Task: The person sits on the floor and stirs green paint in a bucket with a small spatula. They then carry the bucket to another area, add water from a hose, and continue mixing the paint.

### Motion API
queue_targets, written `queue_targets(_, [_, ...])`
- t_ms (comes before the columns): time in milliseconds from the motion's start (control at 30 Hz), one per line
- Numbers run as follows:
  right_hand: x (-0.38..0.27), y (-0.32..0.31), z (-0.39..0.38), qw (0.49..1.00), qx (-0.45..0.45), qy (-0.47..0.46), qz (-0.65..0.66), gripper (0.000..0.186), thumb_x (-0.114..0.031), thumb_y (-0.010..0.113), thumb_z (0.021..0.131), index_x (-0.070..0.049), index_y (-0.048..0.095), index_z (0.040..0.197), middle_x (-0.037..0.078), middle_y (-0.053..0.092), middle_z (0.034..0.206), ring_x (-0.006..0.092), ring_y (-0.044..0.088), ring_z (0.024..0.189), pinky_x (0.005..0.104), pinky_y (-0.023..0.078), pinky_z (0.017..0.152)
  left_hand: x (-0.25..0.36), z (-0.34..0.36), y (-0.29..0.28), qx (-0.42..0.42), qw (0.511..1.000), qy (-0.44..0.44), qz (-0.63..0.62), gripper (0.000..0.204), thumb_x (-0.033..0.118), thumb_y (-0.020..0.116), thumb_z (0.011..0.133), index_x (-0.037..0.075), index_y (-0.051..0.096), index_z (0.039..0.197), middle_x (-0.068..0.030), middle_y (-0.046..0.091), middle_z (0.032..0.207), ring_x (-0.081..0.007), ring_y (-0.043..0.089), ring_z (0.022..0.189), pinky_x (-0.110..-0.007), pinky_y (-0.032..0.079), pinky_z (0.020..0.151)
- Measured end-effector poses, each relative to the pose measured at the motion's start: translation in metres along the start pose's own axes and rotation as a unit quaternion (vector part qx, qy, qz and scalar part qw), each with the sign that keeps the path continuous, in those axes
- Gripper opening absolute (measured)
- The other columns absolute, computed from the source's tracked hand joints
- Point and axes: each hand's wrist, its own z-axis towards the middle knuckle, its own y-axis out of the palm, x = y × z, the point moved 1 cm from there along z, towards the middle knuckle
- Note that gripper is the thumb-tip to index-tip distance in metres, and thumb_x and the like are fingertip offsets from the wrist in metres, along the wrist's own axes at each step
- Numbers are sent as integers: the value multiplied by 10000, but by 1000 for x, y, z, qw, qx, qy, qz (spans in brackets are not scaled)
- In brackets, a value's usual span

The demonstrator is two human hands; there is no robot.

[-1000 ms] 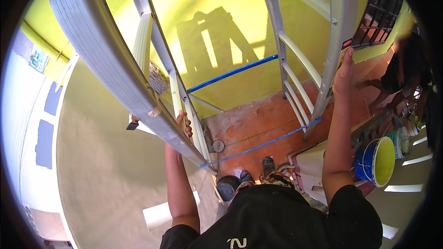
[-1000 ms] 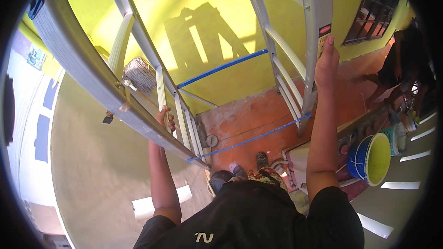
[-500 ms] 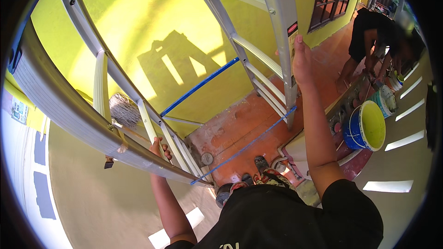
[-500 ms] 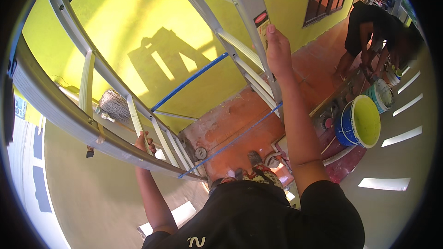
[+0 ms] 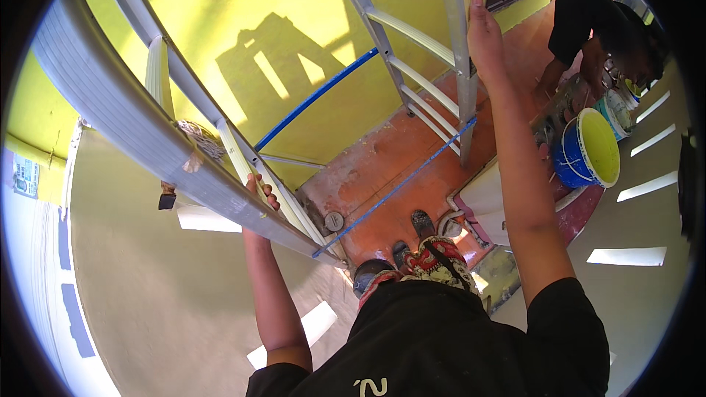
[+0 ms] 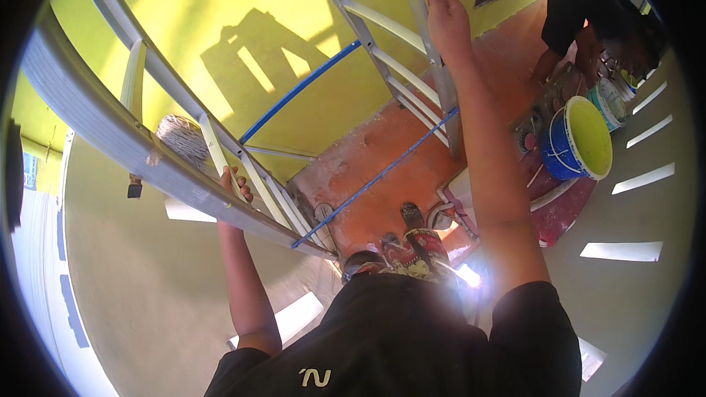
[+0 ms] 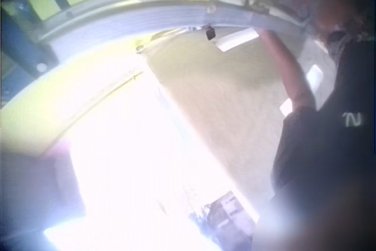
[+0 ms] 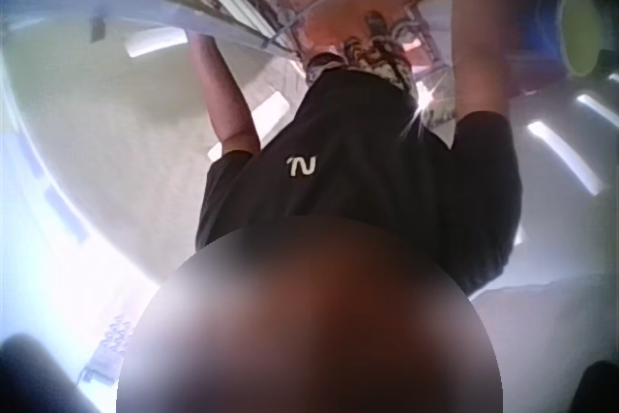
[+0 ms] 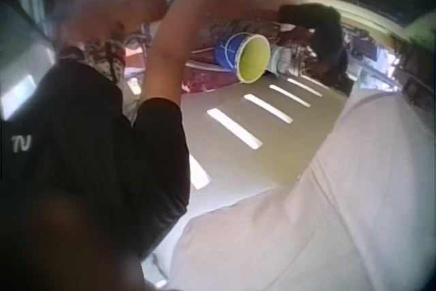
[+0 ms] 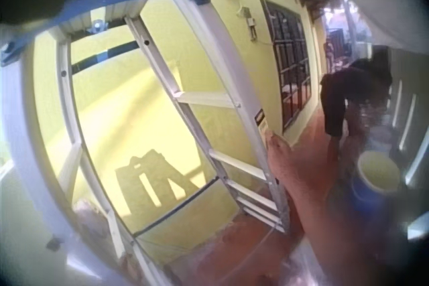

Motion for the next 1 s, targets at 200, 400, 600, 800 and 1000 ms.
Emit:
queue_targets(200, [-26,-36,-143,992,-102,41,-62,539,-262,680,912,9,481,1334,253,493,1395,339,501,1300,397,405,1060,-10,23,-23,-15,999,-17,-26,330,432,514,1015,141,531,1170,14,513,745,-65,471,510,-218,422,429])
queue_targets(400, [-36,-128,-265,964,-64,253,50,244,-206,557,1019,-46,597,1199,81,643,1164,155,618,1062,309,495,948,17,2,-21,68,987,144,16,543,423,500,1005,48,406,1386,-152,531,1248,-250,600,1039,-394,505,884])
queue_targets(600, [19,-275,-323,881,218,273,-318,362,-227,644,942,5,575,1211,151,662,1137,251,634,1088,369,483,941,118,-91,29,127,865,485,-24,577,436,419,994,-15,486,1349,-249,526,1324,-359,558,1143,-531,448,983])
queue_targets(800, [82,-299,-374,800,229,319,-454,582,-327,670,890,36,489,1308,284,502,1333,442,480,1261,516,405,1026,147,-100,85,225,630,636,384,529,413,507,973,-3,500,1300,-218,554,1212,-333,559,1074,-501,493,877])
queue_targets(1000, [78,-317,-351,850,380,264,-253,616,-397,652,930,-30,427,1370,238,534,1195,328,589,1105,427,505,938,144,-115,110,284,816,484,137,609,446,564,946,-26,470,1320,-228,562,1141,-324,570,1018,-495,500,841])
